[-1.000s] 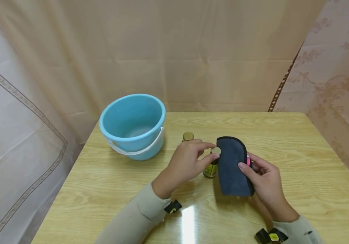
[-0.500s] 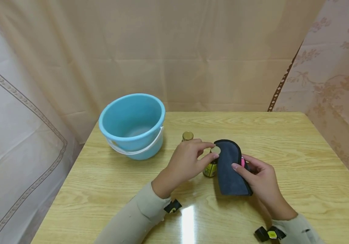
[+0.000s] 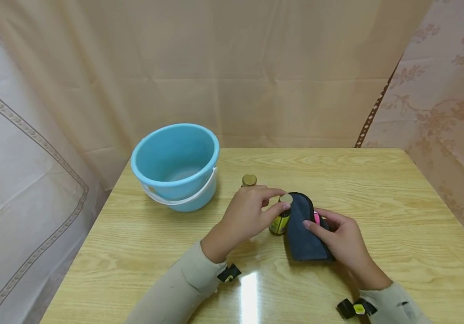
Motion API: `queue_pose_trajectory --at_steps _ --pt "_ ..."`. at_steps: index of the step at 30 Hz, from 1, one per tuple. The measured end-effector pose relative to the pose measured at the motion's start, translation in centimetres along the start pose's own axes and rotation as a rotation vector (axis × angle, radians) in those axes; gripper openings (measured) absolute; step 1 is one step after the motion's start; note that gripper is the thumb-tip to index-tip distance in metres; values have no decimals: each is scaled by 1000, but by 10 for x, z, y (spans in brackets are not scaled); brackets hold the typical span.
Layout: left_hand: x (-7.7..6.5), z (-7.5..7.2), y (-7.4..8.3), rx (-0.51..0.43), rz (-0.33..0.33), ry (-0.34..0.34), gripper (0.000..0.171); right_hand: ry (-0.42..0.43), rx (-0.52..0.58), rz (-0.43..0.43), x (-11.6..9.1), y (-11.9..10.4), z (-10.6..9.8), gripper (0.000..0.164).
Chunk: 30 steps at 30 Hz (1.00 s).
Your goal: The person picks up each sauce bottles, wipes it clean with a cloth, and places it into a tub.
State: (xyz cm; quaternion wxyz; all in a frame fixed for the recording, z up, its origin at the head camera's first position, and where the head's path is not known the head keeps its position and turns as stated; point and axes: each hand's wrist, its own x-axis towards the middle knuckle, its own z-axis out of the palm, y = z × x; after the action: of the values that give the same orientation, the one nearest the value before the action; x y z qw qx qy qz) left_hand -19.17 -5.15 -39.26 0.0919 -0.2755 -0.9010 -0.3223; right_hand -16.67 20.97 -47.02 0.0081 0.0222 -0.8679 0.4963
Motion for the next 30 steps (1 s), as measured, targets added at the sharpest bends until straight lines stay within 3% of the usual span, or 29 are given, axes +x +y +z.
queue_pose_trajectory --at_steps 14,30 --pt "-1 -1 -2 18 5 -8 40 -15 -228 2 3 2 2 59" --pt "-3 1 -1 41 0 26 46 -7 -182 11 2 3 1 57"
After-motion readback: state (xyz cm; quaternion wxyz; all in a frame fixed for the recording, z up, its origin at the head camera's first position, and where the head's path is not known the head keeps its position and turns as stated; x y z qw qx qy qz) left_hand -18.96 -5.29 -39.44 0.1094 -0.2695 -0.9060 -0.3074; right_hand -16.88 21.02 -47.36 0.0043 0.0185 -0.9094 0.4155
